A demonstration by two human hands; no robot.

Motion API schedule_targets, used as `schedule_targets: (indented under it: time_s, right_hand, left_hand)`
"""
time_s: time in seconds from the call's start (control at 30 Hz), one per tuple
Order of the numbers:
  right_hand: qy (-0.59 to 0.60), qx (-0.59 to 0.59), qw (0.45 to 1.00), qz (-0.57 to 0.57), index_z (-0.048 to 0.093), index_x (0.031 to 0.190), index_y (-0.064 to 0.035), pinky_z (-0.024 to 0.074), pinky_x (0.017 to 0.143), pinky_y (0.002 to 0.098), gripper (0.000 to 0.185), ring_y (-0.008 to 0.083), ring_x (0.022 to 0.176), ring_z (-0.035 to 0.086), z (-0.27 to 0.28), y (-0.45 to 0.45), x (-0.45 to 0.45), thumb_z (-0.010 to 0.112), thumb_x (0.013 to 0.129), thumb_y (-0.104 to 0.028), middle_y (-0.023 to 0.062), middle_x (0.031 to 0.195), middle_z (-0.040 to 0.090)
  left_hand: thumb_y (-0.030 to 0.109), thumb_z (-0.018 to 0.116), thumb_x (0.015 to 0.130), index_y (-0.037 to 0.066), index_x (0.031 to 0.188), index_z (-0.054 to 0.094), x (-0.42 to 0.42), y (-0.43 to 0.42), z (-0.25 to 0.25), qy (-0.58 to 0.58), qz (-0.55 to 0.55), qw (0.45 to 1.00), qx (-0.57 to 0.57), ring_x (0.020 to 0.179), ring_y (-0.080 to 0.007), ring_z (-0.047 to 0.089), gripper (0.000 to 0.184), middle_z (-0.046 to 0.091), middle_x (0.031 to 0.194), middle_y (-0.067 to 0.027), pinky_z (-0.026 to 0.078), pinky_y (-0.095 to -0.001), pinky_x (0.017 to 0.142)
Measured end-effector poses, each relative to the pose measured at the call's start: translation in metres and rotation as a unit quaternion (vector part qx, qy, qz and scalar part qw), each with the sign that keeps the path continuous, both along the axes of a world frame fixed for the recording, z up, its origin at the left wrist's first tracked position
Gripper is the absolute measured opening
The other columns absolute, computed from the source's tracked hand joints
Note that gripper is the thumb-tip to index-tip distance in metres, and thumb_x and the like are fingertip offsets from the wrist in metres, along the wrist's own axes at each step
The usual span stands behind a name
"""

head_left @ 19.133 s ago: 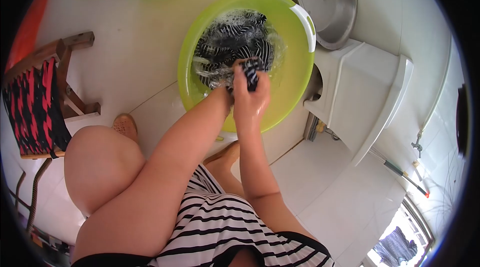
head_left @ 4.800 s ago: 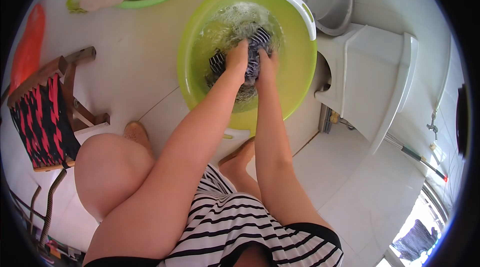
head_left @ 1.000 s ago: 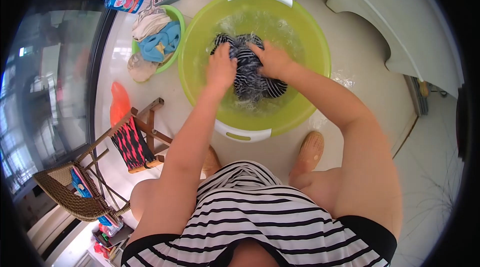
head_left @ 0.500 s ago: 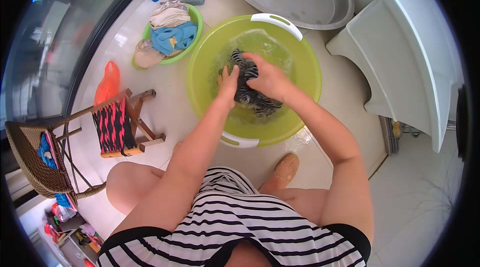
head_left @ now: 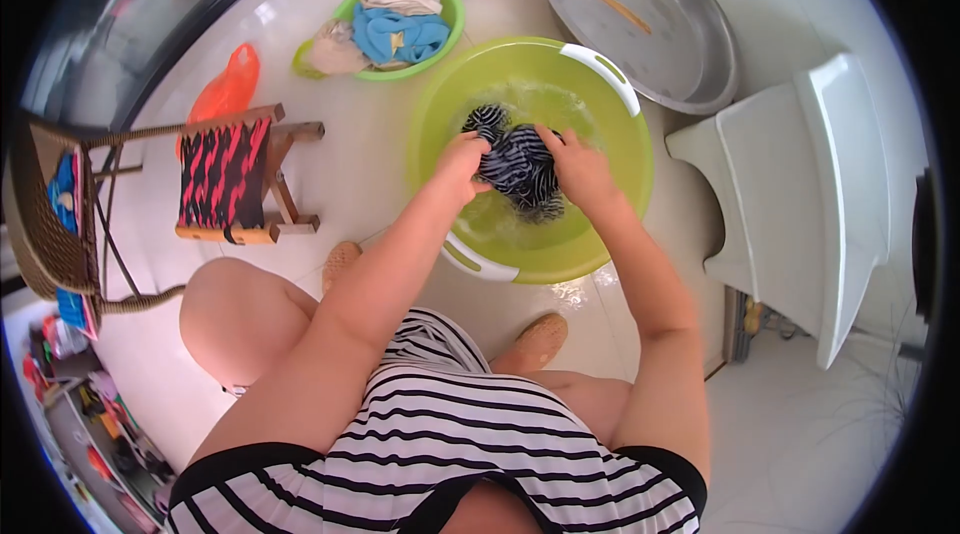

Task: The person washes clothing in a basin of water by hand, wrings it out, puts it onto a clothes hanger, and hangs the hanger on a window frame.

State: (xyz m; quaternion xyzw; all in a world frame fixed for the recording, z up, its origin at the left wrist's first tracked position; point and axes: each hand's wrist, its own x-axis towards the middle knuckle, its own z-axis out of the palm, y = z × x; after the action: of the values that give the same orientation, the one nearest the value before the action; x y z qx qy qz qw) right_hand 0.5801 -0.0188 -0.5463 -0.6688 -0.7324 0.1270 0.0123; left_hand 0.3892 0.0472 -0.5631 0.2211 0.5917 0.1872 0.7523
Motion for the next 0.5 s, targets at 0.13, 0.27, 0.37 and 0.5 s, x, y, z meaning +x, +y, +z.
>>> schedule_targets:
  time_s: [0.13, 0.27, 0.37, 0.5]
  right_hand:
    - [0.034, 0.073, 0.996, 0.03, 0.061, 0.121, -0.0163, 0.053, 0.079, 0.0424, 0.051, 0.0337, 0.1, 0.059, 0.012, 0.005, -0.004, 0.054, 0.075, 0.005, 0.0112, 0.104, 0.059]
    - [0.081, 0.149, 0.98, 0.105, 0.069, 0.107, -0.0127, 0.0511, 0.083, 0.0406, 0.046, 0.0321, 0.103, 0.056, 0.105, 0.017, -0.021, 0.055, 0.07, 0.011, 0.0107, 0.106, 0.06]
    - [0.049, 0.214, 0.962, 0.165, 0.072, 0.094, -0.0093, 0.0498, 0.085, 0.0392, 0.037, 0.0308, 0.103, 0.055, 0.17, 0.017, -0.031, 0.06, 0.065, 0.009, 0.0088, 0.11, 0.061]
    - [-0.027, 0.243, 0.945, 0.218, 0.072, 0.086, -0.0076, 0.0495, 0.085, 0.0385, 0.028, 0.0298, 0.104, 0.054, 0.213, 0.007, -0.049, 0.068, 0.059, -0.001, 0.0059, 0.112, 0.061]
  left_hand:
    - [0.042, 0.06, 0.091, 0.013, 0.134, 0.047, -0.011, 0.002, -0.014, 0.061, 0.006, 0.993, 0.101, 0.094, -0.0248, 0.06, 0.054, 0.059, 0.114, -0.0091, 0.047, -0.0478, 0.091]
    - [0.063, 0.058, 0.086, 0.001, 0.123, 0.053, -0.038, 0.02, -0.015, -0.111, -0.095, 0.989, -0.008, 0.098, -0.027, 0.061, 0.073, 0.06, 0.114, -0.0155, 0.048, -0.0423, 0.088]
    - [0.083, 0.048, 0.075, -0.013, 0.132, 0.044, -0.035, 0.013, -0.018, -0.299, -0.212, 0.917, -0.155, 0.121, -0.0371, 0.055, 0.112, 0.055, 0.126, -0.029, 0.046, -0.0501, 0.098]
    - [0.084, 0.052, 0.071, -0.01, 0.143, 0.032, -0.012, -0.008, -0.008, -0.393, -0.044, 0.871, -0.291, 0.127, -0.0384, 0.049, 0.121, 0.048, 0.136, -0.031, 0.039, -0.0507, 0.106]
